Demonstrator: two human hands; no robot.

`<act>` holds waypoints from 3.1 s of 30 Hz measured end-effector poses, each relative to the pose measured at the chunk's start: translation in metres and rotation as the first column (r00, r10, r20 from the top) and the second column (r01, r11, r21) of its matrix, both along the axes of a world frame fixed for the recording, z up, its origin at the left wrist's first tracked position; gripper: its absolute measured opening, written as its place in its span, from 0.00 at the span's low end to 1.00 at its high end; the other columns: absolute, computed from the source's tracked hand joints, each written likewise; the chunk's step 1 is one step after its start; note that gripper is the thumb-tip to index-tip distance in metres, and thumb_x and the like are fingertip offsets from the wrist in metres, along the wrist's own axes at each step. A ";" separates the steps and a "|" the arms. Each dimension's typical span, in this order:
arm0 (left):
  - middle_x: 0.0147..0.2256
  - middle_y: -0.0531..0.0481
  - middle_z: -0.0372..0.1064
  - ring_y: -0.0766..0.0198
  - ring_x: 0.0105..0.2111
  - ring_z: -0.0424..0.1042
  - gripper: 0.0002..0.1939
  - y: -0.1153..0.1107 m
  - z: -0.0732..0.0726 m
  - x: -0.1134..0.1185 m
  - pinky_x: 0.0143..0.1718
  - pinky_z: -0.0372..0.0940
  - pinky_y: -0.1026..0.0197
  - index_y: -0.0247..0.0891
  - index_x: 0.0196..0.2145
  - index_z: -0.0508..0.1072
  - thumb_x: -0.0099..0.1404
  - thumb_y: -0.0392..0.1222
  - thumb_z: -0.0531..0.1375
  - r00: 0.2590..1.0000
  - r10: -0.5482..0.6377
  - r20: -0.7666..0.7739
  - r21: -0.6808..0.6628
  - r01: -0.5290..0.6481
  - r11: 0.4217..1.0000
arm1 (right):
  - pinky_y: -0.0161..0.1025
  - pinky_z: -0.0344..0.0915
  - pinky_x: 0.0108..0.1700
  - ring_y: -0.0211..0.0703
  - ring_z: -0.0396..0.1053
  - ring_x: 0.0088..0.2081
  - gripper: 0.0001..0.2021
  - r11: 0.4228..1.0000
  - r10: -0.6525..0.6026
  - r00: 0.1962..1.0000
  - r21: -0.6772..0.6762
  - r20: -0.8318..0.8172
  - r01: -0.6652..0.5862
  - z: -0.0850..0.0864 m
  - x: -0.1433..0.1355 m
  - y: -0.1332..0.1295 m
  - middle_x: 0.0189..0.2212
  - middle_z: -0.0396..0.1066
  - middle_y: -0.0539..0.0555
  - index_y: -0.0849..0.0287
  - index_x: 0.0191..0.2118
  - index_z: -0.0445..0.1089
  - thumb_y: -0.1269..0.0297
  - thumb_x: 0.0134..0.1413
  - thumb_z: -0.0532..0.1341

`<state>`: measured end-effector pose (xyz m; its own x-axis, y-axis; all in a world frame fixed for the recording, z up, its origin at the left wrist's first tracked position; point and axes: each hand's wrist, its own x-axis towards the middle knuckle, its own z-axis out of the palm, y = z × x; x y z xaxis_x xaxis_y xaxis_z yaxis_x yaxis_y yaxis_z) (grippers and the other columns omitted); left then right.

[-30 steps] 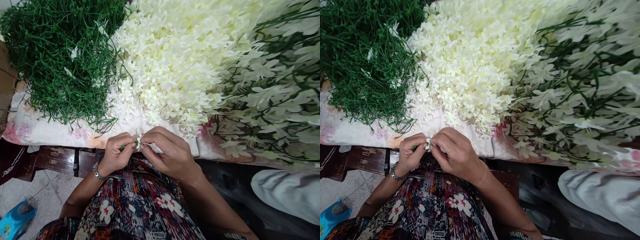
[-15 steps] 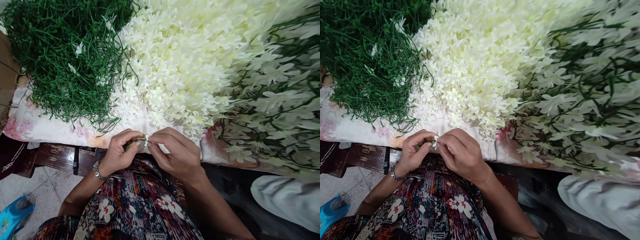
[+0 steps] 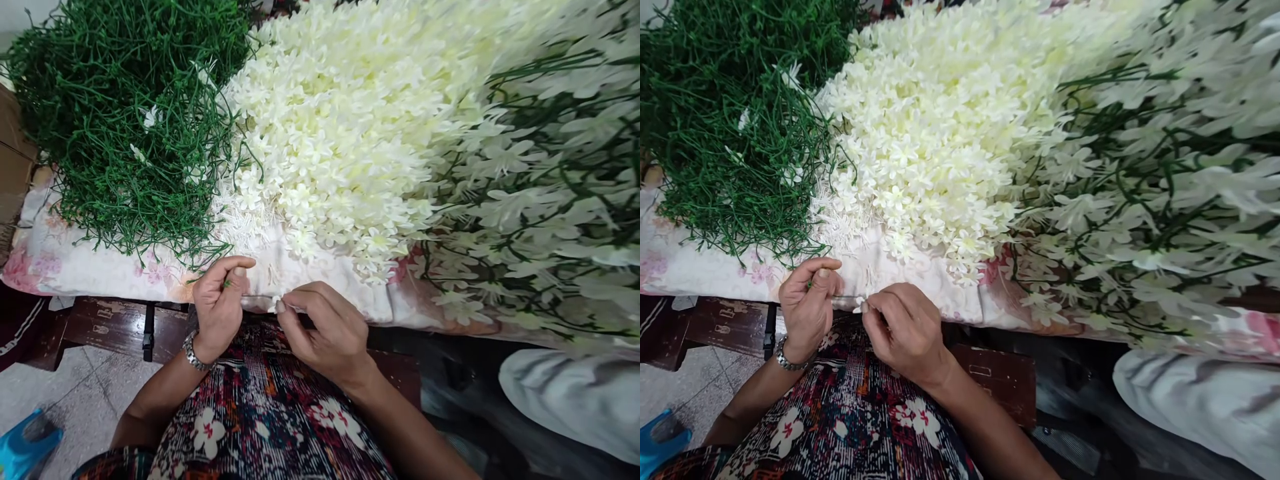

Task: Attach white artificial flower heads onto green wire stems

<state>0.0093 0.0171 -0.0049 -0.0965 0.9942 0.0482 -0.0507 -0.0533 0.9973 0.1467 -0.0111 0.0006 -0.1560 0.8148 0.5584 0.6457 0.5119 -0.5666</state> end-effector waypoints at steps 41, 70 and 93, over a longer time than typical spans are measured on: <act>0.24 0.55 0.54 0.75 0.20 0.53 0.05 0.003 -0.002 -0.009 0.20 0.50 0.68 0.35 0.30 0.63 0.57 0.39 0.56 0.881 -0.340 0.330 -0.091 0.388 0.917 | 0.35 0.54 0.25 0.36 0.59 0.24 0.07 0.967 -0.251 0.786 0.100 0.565 0.236 -0.002 0.028 0.057 0.23 0.63 0.52 0.59 0.25 0.65 0.69 0.51 0.53; 0.23 0.56 0.57 0.78 0.16 0.50 0.05 0.012 0.000 0.001 0.14 0.45 0.70 0.36 0.27 0.65 0.56 0.39 0.58 0.979 -0.175 0.105 -0.065 0.182 0.981 | 0.34 0.61 0.30 0.35 0.63 0.29 0.07 0.988 -0.024 0.995 -0.150 0.092 0.038 0.007 0.021 0.034 0.29 0.65 0.53 0.60 0.36 0.66 0.70 0.48 0.56; 0.30 0.53 0.61 0.76 0.20 0.56 0.05 0.005 -0.002 -0.008 0.18 0.53 0.70 0.35 0.25 0.64 0.56 0.36 0.58 1.000 -0.014 0.027 -0.042 0.015 0.999 | 0.35 0.60 0.32 0.35 0.62 0.28 0.02 0.984 -0.055 0.990 -0.160 0.126 0.075 0.004 0.007 0.027 0.25 0.65 0.50 0.59 0.28 0.62 0.72 0.47 0.55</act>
